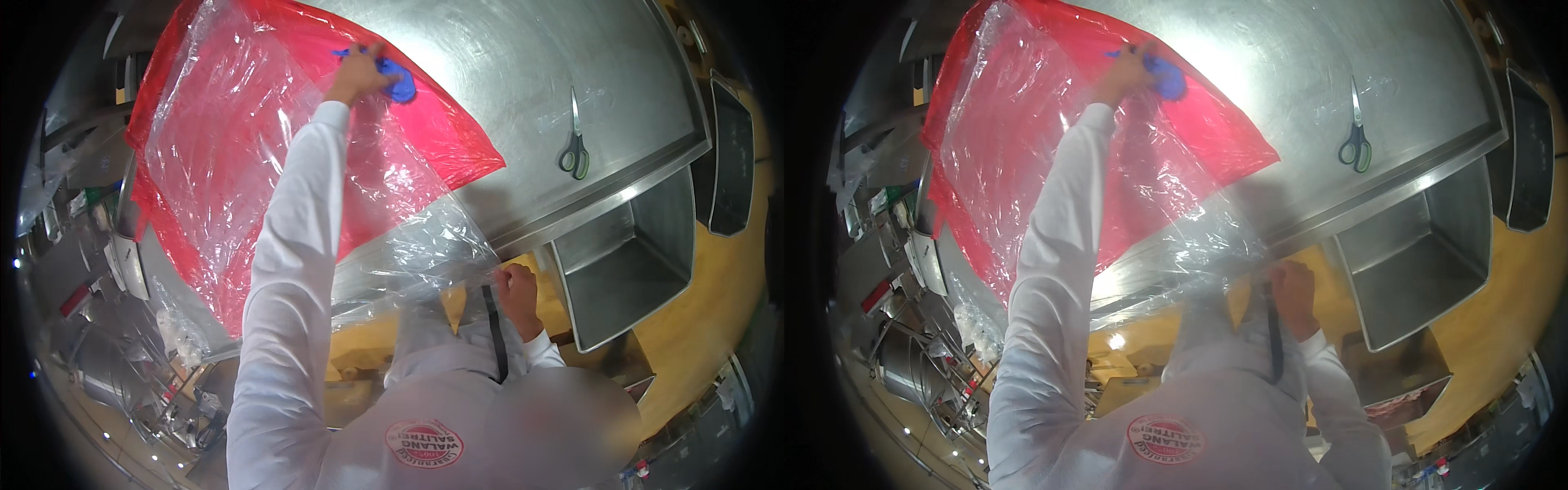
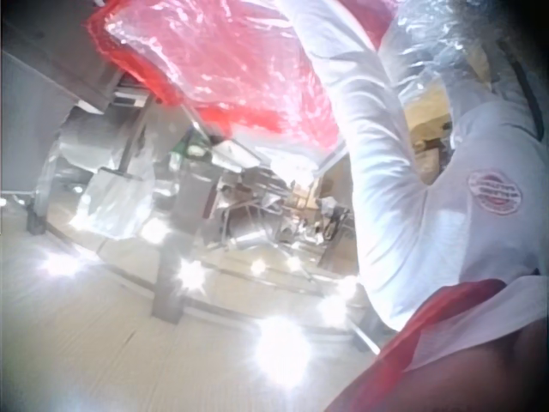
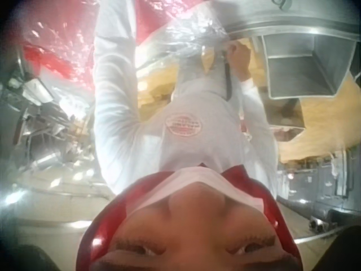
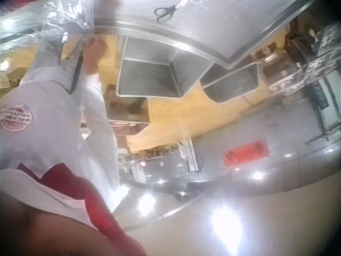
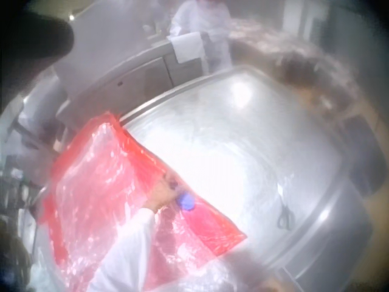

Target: The person wraps a large pink rectangular object on a stainless steel table using clear plastic wrap. They use scissors to cut the plastic film and smooth it over the object's surface, ensuring full coverage and a tight seal.

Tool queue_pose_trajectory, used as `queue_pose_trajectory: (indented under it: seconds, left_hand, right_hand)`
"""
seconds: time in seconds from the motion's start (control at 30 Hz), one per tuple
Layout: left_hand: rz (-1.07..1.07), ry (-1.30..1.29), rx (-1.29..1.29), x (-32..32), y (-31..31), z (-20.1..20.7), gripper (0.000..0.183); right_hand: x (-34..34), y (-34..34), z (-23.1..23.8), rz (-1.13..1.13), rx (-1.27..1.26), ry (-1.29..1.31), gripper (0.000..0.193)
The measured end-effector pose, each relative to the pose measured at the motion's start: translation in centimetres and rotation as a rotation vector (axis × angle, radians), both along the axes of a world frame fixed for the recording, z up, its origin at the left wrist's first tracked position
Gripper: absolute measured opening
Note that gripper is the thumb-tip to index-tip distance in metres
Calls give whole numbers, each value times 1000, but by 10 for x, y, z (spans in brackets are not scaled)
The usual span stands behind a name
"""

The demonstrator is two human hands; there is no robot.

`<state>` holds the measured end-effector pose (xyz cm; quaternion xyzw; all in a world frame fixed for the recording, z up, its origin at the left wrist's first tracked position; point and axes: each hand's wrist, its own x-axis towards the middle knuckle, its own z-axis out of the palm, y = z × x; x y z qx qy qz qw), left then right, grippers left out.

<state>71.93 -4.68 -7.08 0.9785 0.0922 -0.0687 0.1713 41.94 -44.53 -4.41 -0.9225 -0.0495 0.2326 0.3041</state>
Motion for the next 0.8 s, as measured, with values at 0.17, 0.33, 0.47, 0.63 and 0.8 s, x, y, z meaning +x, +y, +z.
queue_pose_trajectory:
  seconds: [0.17,0.33,0.47,0.63,0.8]
  left_hand:
    - [-31,-37,53,33,-8,-20,35]
    - [-19,-316,-192,73,-55,22,45]
    - [70,-416,-580,77,-88,48,16]
    - [65,-558,-104,25,-71,5,65]
    - [92,-361,-67,-56,41,-44,56]
  right_hand:
    - [-8,-3,-5,-137,155,176,21]
    - [-5,4,8,-245,181,242,23]
    - [-9,2,1,-249,230,222,21]
    - [2,4,3,-218,263,113,28]
    - [14,-8,22,-168,256,271,29]
